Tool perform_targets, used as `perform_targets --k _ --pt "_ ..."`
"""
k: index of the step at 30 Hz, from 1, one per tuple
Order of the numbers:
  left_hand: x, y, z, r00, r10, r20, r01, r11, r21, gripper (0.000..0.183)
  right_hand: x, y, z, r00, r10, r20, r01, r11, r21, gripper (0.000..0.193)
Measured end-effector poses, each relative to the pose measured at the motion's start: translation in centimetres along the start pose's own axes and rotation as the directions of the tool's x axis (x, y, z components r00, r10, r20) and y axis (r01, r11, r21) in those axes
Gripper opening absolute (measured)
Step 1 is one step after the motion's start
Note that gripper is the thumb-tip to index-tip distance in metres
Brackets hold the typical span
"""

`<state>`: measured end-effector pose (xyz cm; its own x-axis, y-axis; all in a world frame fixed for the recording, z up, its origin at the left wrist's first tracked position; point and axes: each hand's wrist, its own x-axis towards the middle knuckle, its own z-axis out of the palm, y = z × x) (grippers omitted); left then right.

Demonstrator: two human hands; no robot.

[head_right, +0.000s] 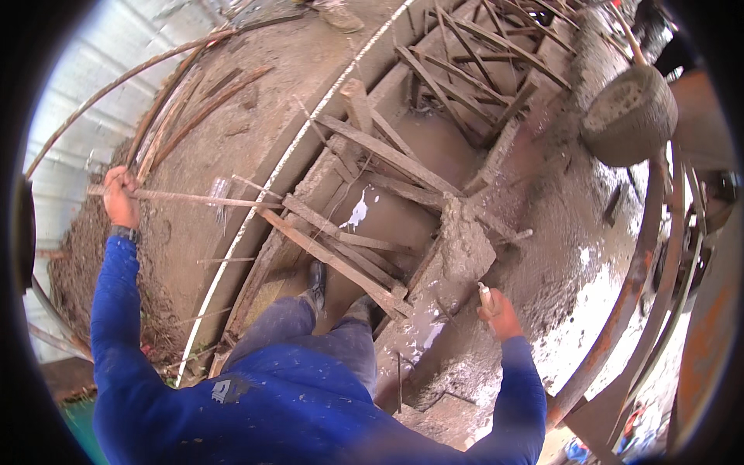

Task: The person uses a trowel and a long metal bar to spread and level wet concrete within a wooden formwork. The person repeatedly scrapes and smooths the surface, moving the bar across the form to distribute the material evenly.

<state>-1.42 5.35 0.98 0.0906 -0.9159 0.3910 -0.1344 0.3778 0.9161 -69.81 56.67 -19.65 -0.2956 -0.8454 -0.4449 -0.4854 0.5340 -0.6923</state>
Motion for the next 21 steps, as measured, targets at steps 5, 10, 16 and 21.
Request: perform_targets --k 5,10,16,21 --pt "-1.3 1.3 1.2 0.998 0.024 0.065 -0.020 0.998 -0.067 0.011 2.5 -5.9 -0.5 0.994 -0.026 0.109 0.034 0.997 -0.067 0.031" --pt "-2.7 2.1 1.5 0.995 0.022 0.093 -0.008 0.989 -0.146 0.012 6.2 -11.7 1.9 0.978 0.001 0.208 -0.007 1.000 0.029 0.027" --pt "-3.4 1.2 -0.7 0.962 0.183 0.204 -0.135 0.964 -0.231 0.017 11.9 -14.4 8.2 0.954 -0.041 0.296 0.016 0.996 0.088 0.024" --pt "-4.2 1.9 -0.4 0.957 0.207 0.203 -0.154 0.956 -0.248 0.019 14.5 -24.7 14.5 0.950 -0.002 0.312 -0.054 0.983 0.173 0.018"
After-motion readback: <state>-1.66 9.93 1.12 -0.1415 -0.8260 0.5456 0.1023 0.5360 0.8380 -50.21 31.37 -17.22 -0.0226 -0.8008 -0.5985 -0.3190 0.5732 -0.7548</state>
